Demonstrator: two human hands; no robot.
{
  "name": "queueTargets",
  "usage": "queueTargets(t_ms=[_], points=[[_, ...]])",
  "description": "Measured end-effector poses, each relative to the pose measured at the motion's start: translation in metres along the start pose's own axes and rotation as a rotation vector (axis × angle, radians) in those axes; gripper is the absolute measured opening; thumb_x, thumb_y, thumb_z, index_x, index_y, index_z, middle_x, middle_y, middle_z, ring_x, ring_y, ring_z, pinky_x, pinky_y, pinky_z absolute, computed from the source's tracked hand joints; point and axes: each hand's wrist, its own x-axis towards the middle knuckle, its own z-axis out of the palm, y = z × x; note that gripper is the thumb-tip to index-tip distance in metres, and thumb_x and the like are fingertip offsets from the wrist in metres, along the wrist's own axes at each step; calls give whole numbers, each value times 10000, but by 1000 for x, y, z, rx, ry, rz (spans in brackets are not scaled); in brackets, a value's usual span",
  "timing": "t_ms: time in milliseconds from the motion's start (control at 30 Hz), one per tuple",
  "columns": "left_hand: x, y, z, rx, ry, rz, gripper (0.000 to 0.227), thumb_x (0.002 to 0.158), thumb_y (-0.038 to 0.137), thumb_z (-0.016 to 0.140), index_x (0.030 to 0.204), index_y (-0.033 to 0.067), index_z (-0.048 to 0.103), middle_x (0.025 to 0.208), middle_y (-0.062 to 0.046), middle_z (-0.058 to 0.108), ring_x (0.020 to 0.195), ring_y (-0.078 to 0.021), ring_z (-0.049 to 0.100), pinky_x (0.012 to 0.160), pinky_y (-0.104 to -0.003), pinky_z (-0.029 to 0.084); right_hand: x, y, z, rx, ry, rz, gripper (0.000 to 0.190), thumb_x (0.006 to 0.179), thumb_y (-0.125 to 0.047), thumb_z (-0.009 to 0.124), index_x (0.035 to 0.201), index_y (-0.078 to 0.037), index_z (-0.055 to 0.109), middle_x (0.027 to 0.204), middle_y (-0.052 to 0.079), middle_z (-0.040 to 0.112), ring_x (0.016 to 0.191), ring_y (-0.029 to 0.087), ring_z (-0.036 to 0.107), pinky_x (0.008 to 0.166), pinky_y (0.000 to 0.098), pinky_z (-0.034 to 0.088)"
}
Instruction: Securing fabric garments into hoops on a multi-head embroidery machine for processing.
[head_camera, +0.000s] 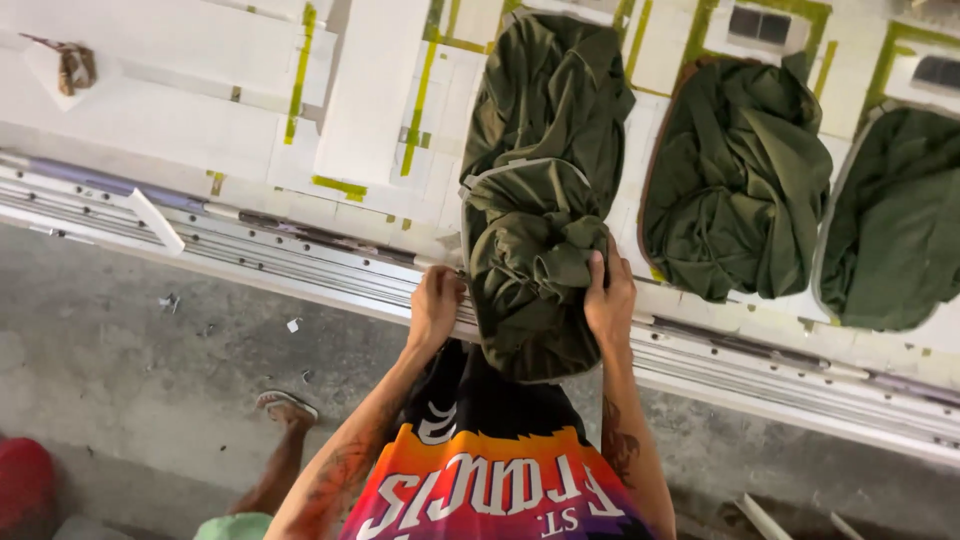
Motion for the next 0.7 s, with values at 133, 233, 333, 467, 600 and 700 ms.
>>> queueTargets(t_ms=[133,233,333,467,600,700], points=[[-1,-22,22,-32,67,142,218,954,68,625,1166,65,575,975,-180,770,908,-395,766,764,-498,581,-6,32,10,-96,175,-251,419,1058,-185,637,1430,7,631,1007,258,650,980,496,650,818,541,535],[-7,-14,26,-31,50,214,204,965,94,604,1162,62,563,995,-202,747,943,-462,730,782,-553,564,-22,25,11,-108,293,-269,401,1023,-115,653,1407,-2,660,1018,214,687,983,422,693,857,477,555],[-10,6,9,-148,16,126,207,995,143,595,1139,10,662,984,-255,742,948,-504,708,758,-564,558,-30,16,-3,-161,315,-294,316,1037,-68,669,1330,44,707,1060,264,707,1012,453,696,892,473,552],[25,40,-50,-166,-10,186,221,976,243,688,1110,72,730,970,-204,750,884,-426,744,742,-475,614,-36,-57,1,-197,341,-195,340,1099,-71,577,1403,58,655,1103,266,689,1031,454,675,913,502,526],[100,31,-111,-125,-54,297,130,965,180,694,1076,143,751,884,-90,740,758,-271,739,657,-378,602,-30,-137,42,-95,301,-147,421,1062,-80,550,1461,53,572,1067,253,633,997,488,639,876,543,501],[158,17,-156,-107,-98,357,56,952,94,684,977,88,734,802,-102,704,732,-290,715,662,-381,596,-18,-190,82,-112,302,-170,423,1056,-45,515,1455,96,538,1028,288,608,969,535,617,842,575,496]])
